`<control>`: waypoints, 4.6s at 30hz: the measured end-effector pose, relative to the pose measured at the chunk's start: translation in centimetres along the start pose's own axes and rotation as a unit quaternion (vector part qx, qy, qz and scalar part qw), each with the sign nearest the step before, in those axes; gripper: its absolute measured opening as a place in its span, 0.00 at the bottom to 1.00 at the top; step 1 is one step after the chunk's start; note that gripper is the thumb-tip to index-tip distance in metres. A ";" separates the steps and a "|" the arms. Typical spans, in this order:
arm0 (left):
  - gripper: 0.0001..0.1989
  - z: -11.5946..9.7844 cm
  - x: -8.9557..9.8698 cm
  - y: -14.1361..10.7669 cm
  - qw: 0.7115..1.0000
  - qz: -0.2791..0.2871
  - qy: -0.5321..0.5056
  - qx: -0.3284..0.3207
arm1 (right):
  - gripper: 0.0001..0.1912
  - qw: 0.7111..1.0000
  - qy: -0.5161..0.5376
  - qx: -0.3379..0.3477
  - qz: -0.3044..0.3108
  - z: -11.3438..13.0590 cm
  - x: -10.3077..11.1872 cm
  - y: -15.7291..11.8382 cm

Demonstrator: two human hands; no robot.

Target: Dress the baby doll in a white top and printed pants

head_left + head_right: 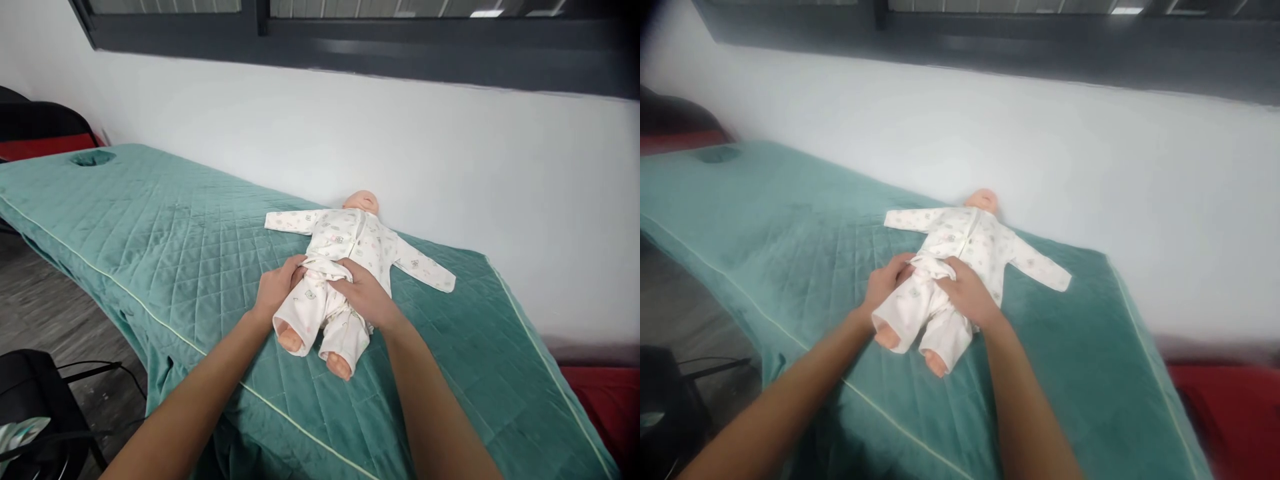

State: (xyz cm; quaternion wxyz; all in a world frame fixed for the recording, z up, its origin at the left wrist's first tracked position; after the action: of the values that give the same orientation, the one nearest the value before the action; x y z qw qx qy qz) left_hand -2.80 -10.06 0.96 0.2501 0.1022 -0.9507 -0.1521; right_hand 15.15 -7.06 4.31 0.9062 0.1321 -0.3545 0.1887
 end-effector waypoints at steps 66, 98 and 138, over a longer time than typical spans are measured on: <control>0.08 -4.2 -3.3 6.0 0.969 0.169 0.006 -0.182 | 0.09 0.937 -0.276 -0.078 -0.201 -1.6 2.7 -1.0; 0.07 4.8 2.0 6.6 0.958 -0.276 -0.041 -0.060 | 0.19 0.792 -0.355 -0.299 -0.397 -8.8 6.9 -13.1; 0.25 2.8 -2.3 6.6 0.992 0.110 -0.059 0.008 | 0.07 0.931 -0.337 -0.042 -0.131 -5.4 0.7 -6.5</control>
State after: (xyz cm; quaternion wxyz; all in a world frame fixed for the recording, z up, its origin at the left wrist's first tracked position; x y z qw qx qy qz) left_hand -3.06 -2.62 -0.12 0.2079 -0.0102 -0.9705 -0.1218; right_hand 21.65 -10.68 0.27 0.7552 0.1948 -0.6259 -0.0026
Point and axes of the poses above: each hand's wrist, its own y-axis towards the middle knuckle, its own x-axis out of the back of the hand, z = x × y, the point moved 5 cm from there along y, towards the middle knuckle, and after that the axes turned 11 degrees about -y, right-handed, at the moved point
